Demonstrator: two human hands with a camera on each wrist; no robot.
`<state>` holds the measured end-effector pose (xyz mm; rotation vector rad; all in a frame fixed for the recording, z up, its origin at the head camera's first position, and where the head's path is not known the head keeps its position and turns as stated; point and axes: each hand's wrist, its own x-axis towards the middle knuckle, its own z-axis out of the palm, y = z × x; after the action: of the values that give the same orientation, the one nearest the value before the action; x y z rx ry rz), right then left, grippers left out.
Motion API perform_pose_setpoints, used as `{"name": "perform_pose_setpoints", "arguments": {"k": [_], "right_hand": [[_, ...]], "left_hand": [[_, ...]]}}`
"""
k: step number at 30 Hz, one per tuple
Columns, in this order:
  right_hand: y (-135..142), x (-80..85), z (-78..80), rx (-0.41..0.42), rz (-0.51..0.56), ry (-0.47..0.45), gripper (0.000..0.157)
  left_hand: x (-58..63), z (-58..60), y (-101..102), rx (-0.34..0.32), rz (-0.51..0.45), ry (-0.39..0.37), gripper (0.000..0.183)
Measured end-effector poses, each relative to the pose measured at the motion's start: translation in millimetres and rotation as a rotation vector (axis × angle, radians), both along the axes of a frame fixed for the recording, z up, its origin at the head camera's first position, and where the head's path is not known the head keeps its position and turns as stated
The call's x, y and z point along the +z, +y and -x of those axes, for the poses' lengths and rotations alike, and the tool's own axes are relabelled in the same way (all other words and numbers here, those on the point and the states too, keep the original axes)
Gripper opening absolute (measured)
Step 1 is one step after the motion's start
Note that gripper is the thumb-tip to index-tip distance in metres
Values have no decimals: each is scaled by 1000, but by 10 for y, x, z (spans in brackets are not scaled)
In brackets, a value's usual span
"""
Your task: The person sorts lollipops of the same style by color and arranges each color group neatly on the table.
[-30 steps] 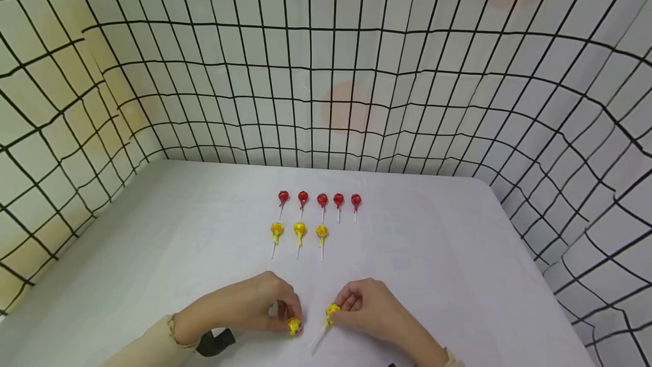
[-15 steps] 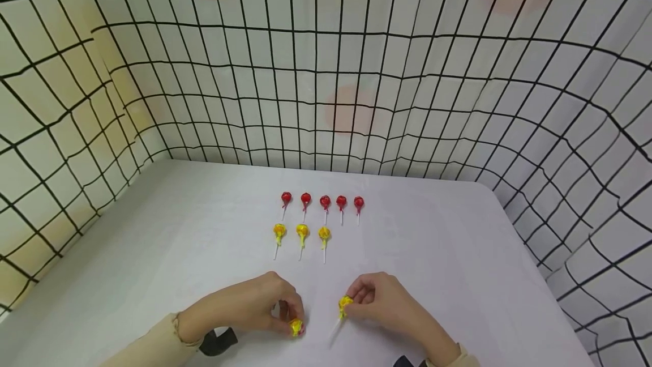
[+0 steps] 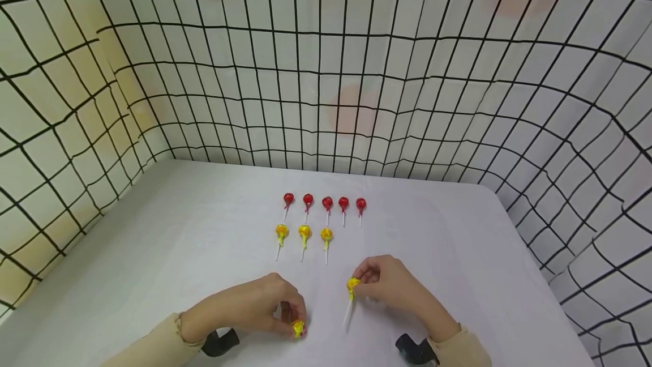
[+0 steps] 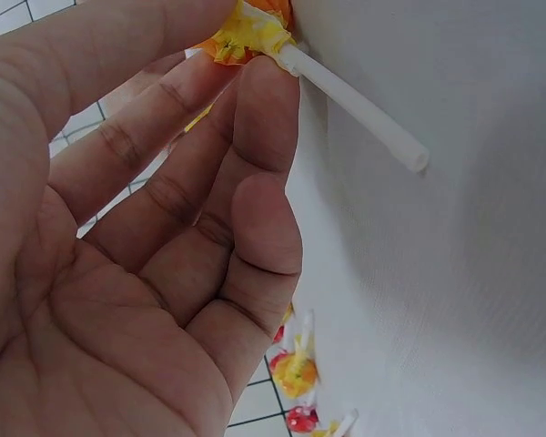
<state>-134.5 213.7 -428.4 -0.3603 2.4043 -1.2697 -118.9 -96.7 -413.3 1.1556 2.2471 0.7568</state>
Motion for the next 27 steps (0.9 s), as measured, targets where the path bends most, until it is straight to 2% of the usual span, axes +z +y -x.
{"name": "perform_pose_setpoints", "arguments": {"k": [9, 15, 22, 27], "right_hand": [[45, 14, 269, -32, -71, 71, 23], [48, 43, 440, -58, -101, 74, 21], [-21, 40, 678, -48, -113, 78, 21], [-71, 75, 803, -52, -167, 94, 19]], "left_hand": [[-1, 4, -1, -2, -1, -17, 14], [1, 1, 7, -13, -8, -11, 14], [4, -1, -23, 1, -13, -21, 14], [-5, 10, -15, -4, -17, -28, 14]]}}
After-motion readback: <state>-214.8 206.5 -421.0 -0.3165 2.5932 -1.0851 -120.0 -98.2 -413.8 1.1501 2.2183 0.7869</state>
